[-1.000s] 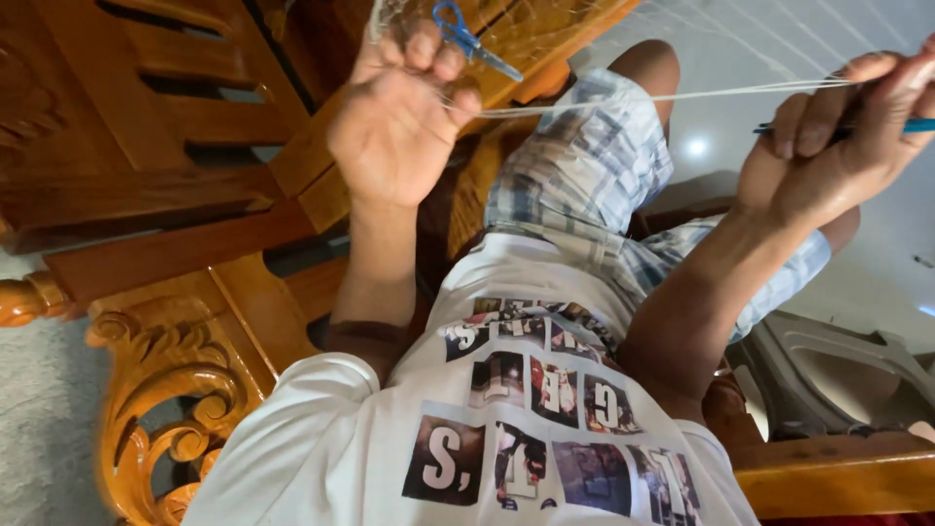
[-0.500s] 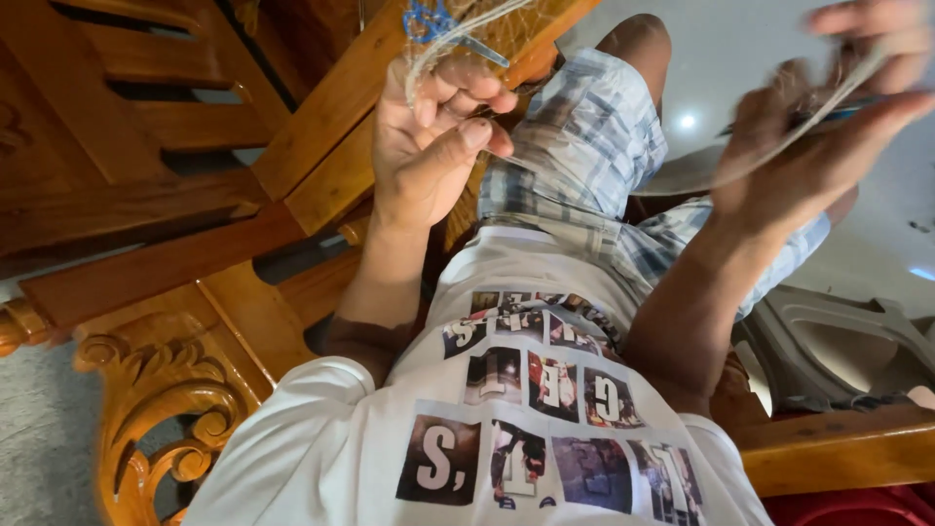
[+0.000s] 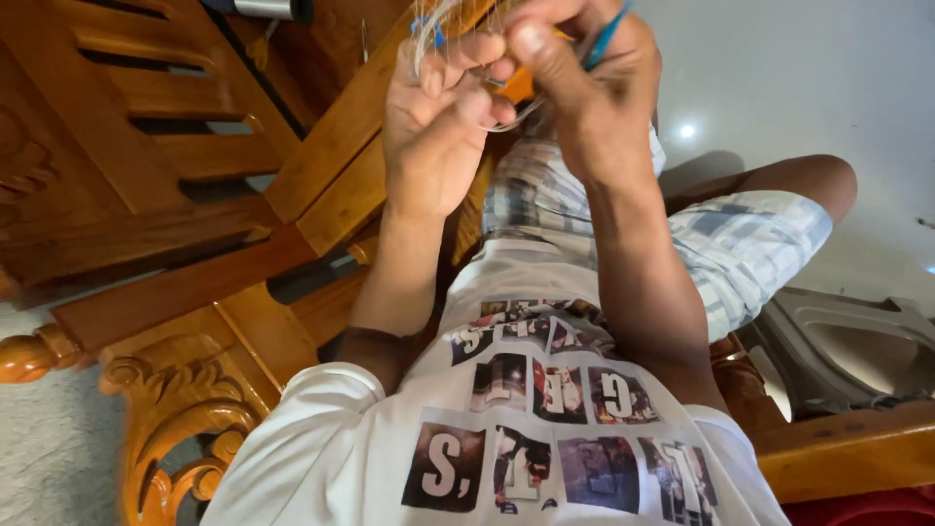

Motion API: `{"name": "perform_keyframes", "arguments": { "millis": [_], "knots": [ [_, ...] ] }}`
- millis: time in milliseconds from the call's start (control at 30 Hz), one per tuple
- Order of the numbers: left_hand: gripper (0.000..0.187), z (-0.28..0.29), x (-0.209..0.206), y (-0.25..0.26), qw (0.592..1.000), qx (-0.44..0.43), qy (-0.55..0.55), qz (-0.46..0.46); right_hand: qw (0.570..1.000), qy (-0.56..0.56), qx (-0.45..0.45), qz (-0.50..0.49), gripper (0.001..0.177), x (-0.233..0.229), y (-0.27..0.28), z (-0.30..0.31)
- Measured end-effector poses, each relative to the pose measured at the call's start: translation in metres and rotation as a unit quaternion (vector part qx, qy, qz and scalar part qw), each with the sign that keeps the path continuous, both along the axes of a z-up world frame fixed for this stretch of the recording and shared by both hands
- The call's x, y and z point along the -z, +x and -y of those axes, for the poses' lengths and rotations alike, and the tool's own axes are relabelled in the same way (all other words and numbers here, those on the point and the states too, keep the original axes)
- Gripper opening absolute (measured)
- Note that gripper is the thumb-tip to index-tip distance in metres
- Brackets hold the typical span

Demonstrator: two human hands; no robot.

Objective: Repairing or weaving a fine mesh fishing net using a netting needle and scissors.

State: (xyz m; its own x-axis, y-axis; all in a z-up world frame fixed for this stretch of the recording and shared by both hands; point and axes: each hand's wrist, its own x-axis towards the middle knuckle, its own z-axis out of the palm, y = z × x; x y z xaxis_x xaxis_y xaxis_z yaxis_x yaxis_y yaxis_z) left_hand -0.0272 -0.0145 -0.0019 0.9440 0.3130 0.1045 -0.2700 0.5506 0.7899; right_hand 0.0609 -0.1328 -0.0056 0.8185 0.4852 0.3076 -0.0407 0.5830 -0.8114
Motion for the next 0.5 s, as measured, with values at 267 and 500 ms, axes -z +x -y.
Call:
{"name": "perform_keyframes", "arguments": {
  "millis": [267, 500],
  "knots": [
    [0.014, -0.013, -0.028, 0.016, 0.998, 0.027, 0.014, 0.059, 0.999, 0.045, 0.006, -0.026, 0.011, 0.004, 0.008, 0.023],
    [0.029, 0.009, -0.036, 0.019, 0.991, 0.059, 0.118, 0.018, 0.990, 0.086, 0.016, -0.111, 0.015, 0.017, 0.006, 0.023]
  ]
}}
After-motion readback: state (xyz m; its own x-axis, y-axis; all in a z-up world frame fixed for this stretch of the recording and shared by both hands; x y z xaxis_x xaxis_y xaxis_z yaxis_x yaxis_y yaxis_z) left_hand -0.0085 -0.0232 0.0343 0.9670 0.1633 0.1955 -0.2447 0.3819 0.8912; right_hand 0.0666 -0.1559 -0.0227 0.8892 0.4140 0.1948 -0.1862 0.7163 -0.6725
